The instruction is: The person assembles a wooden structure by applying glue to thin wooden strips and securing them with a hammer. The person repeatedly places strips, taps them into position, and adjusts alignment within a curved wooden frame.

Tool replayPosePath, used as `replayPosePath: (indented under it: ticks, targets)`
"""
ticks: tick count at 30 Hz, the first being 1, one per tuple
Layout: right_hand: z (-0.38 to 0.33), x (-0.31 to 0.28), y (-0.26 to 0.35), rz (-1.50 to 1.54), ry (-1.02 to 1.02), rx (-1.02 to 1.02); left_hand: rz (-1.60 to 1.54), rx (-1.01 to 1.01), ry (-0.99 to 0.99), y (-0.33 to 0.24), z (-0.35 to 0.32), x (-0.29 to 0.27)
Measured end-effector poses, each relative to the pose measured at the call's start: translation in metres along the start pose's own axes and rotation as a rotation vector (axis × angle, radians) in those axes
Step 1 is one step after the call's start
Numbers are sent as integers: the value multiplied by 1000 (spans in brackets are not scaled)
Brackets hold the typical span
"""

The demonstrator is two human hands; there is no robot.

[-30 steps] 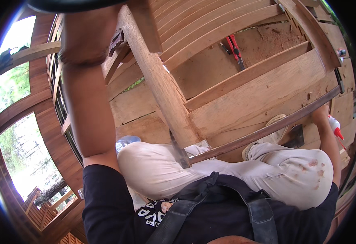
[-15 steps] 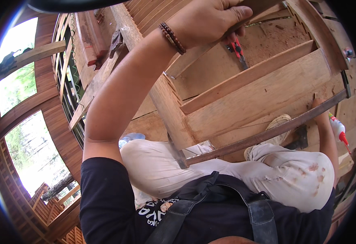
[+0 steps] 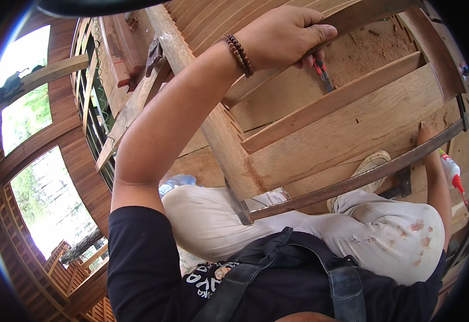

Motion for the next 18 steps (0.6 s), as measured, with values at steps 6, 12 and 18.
replayPosePath:
  ticks: [6,12,18]
  targets:
    - [9,-3,3,-5,-42,-4,252,-36,11,-1,-1,1]
    - [10,10,-4,-49,-19,20,296,-48,-2,-3,4,1]
    - [9,8,-1,-44,-24,3,337,-56,-9,0,7,7]
Point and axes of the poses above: each hand's wrist, its own z-axis towards the middle knuckle, its own x-axis out of the palm, y = z × x, the point moved 1 cm from there along z, towards the middle knuckle, and after that the axes turned 12 degrees about z, right-handed, at the moved point
